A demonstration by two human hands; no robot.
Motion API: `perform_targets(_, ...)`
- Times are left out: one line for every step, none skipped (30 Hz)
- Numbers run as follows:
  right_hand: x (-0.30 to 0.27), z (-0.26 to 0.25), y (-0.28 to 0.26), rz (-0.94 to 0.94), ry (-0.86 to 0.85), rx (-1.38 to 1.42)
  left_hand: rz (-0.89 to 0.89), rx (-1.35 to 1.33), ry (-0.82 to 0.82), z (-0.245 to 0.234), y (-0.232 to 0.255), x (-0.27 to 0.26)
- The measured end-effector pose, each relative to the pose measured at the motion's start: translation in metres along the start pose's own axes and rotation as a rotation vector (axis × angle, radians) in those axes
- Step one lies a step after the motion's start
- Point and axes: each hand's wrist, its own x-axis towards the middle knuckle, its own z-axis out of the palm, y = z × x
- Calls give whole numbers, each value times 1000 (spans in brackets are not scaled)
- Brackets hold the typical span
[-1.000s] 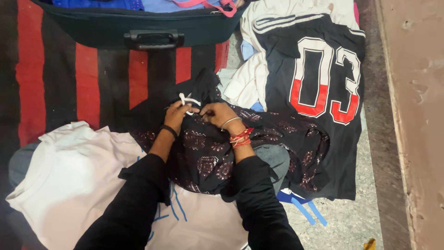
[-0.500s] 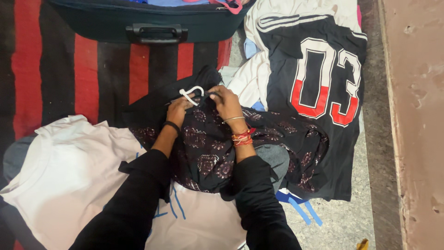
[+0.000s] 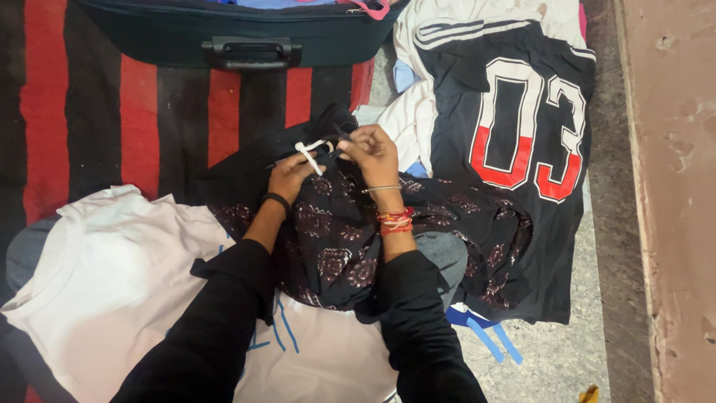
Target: The person folds clothes including a white shirt, a black patterned top, and a jersey, then places them into a suitcase.
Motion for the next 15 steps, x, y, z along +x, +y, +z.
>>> perform_targets(1, -2, 3, -12, -19, -53, -6, -6, -3, -1, -2, 1)
perform_targets(1, -3, 5, -25, -38, -107, -11, -11, -7, -3, -5, 3)
perform_targets(2, -3, 7, -10, -57, -198, -18, -28, 4, -4, -9, 6)
perform_targets(1, -2, 8, 7, -74, -289, -27, -45, 15, -5, -15, 7)
perform_targets(-1, -1, 8, 24, -91, -380, -37, -62, 26, -7, -22, 9)
perform_targets(-2, 1, 7, 6, -126, -501, -28, -50, 30, -10, -29, 12)
perform_targets(-5, 2, 6, -13, -161, -622, -20, -38, 33, -12, -36, 14)
perform_targets(-6, 4, 5, -33, -194, -744, -9, -26, 35, -15, -43, 18)
perform_targets(-7, 6, 7, -89, -242, -765, 22, -23, 38, -18, -50, 23)
perform_targets(-8, 8, 9, -143, -290, -787, 52, -22, 42, -20, -57, 26)
perform_targets(-8, 9, 12, -197, -340, -808, 81, -20, 45, -21, -62, 30)
perform_targets(-6, 10, 15, -202, -343, -838, 92, -15, 33, -22, -66, 32)
perform_targets(-4, 11, 17, -208, -346, -869, 103, -9, 22, -22, -66, 34)
perform_targets(-4, 12, 19, -212, -350, -899, 113, -3, 11, -21, -65, 33)
perform_targets(-4, 13, 19, -175, -330, -867, 90, 9, -11, -20, -62, 30)
